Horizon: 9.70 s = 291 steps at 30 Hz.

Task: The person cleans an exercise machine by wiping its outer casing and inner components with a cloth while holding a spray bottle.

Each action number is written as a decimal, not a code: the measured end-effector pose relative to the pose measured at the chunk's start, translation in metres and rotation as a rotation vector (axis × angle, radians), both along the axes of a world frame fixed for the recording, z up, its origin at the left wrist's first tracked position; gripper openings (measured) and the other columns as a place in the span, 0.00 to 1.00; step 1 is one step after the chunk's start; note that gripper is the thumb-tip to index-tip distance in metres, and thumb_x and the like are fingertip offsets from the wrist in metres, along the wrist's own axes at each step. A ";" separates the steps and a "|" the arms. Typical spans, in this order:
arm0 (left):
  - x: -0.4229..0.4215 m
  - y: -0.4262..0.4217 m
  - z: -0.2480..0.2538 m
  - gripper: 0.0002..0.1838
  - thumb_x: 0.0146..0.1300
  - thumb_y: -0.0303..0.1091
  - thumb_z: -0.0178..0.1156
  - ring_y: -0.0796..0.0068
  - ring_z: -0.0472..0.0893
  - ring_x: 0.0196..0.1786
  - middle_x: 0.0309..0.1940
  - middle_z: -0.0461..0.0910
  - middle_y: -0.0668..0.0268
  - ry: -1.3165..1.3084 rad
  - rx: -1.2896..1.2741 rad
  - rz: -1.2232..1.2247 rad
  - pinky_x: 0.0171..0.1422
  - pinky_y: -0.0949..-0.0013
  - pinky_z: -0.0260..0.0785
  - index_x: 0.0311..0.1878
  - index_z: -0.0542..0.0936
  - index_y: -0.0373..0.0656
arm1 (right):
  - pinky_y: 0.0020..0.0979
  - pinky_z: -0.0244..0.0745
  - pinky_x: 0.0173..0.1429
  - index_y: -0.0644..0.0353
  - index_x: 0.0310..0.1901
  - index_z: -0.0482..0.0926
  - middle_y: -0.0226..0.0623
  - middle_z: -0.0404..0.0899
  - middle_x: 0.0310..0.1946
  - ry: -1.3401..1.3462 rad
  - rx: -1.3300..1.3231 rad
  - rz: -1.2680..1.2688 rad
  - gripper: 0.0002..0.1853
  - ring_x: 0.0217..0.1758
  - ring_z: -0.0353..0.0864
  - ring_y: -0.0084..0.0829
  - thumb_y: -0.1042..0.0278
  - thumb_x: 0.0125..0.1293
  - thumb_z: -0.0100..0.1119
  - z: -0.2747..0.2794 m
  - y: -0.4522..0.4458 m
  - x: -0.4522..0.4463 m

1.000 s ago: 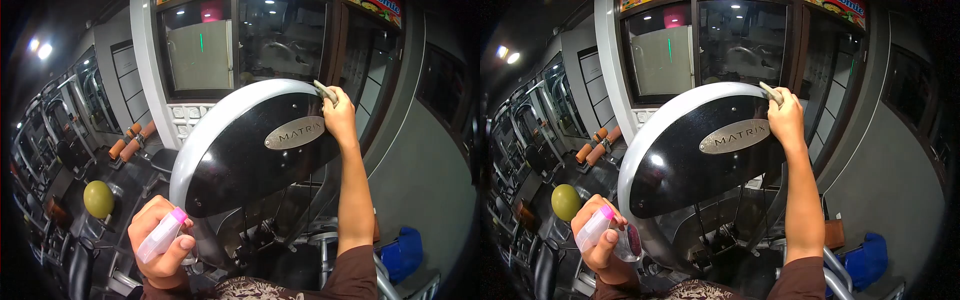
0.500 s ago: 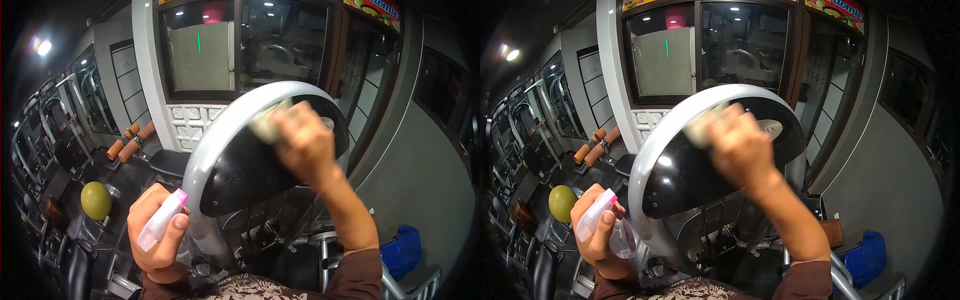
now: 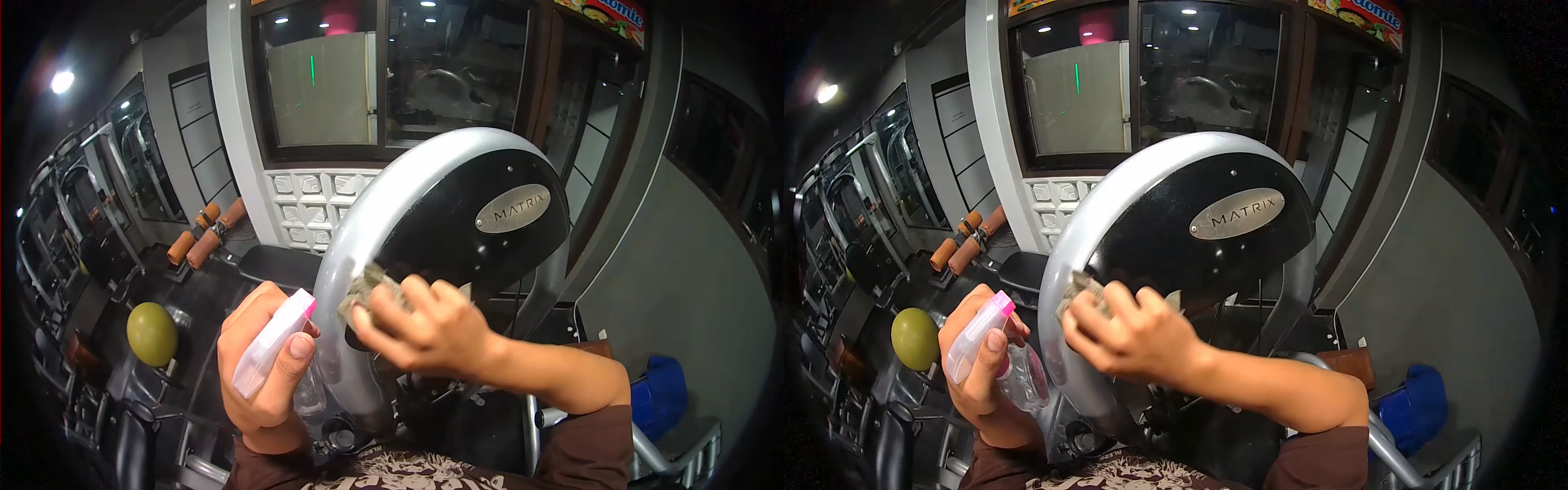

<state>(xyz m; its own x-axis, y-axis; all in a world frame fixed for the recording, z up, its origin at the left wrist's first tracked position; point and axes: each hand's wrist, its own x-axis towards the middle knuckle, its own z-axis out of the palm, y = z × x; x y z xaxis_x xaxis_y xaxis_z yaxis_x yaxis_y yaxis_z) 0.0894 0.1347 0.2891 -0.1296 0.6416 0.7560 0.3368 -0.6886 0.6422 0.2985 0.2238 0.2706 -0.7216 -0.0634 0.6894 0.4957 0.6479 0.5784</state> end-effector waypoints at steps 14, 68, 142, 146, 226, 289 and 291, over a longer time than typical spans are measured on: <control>-0.022 0.001 0.010 0.22 0.60 0.48 0.74 0.68 0.72 0.26 0.23 0.75 0.63 0.185 -0.004 -0.076 0.34 0.66 0.61 0.31 0.82 0.35 | 0.47 0.83 0.46 0.54 0.53 0.84 0.42 0.81 0.42 0.595 -0.256 -0.294 0.19 0.40 0.84 0.52 0.71 0.58 0.65 0.055 0.080 0.081; 0.056 0.044 0.085 0.21 0.65 0.35 0.79 0.78 0.87 0.39 0.39 0.89 0.60 0.153 -0.062 0.015 0.43 0.72 0.80 0.52 0.83 0.31 | 0.44 0.83 0.57 0.52 0.57 0.86 0.45 0.83 0.49 0.696 -0.494 -0.065 0.22 0.50 0.86 0.52 0.76 0.59 0.61 0.054 0.133 0.163; 0.125 -0.024 -0.113 0.15 0.63 0.38 0.72 0.63 0.83 0.36 0.33 0.84 0.55 -0.053 -0.177 -0.286 0.43 0.64 0.75 0.39 0.83 0.34 | 0.36 0.80 0.52 0.66 0.58 0.80 0.38 0.86 0.41 1.347 -0.415 -0.086 0.12 0.43 0.85 0.34 0.74 0.77 0.61 -0.126 0.168 0.262; 0.140 -0.014 -0.158 0.09 0.61 0.26 0.71 0.68 0.80 0.35 0.34 0.83 0.60 0.005 -0.158 -0.122 0.43 0.66 0.72 0.42 0.82 0.34 | 0.36 0.78 0.62 0.70 0.56 0.79 0.43 0.86 0.50 1.170 -0.882 -0.009 0.11 0.55 0.84 0.36 0.78 0.75 0.60 -0.198 0.145 0.232; 0.027 0.007 -0.181 0.10 0.61 0.29 0.71 0.60 0.83 0.33 0.31 0.80 0.55 -0.247 -0.226 -0.882 0.40 0.61 0.78 0.34 0.81 0.32 | 0.47 0.83 0.57 0.39 0.59 0.88 0.47 0.76 0.59 0.566 -0.582 -0.121 0.24 0.57 0.82 0.53 0.72 0.61 0.72 -0.384 0.104 0.025; 0.027 0.011 -0.175 0.08 0.61 0.27 0.71 0.63 0.84 0.36 0.33 0.82 0.54 -0.288 -0.250 -0.976 0.40 0.63 0.78 0.33 0.82 0.31 | 0.50 0.74 0.62 0.63 0.58 0.78 0.52 0.81 0.52 1.015 -0.807 -0.095 0.17 0.55 0.80 0.57 0.64 0.73 0.66 -0.357 0.107 -0.011; 0.026 0.009 -0.175 0.08 0.61 0.26 0.71 0.63 0.84 0.35 0.33 0.82 0.54 -0.298 -0.266 -0.980 0.41 0.63 0.78 0.33 0.82 0.31 | 0.49 0.74 0.61 0.63 0.59 0.76 0.52 0.80 0.51 0.968 -0.873 0.019 0.18 0.54 0.80 0.55 0.65 0.74 0.66 -0.390 0.103 -0.003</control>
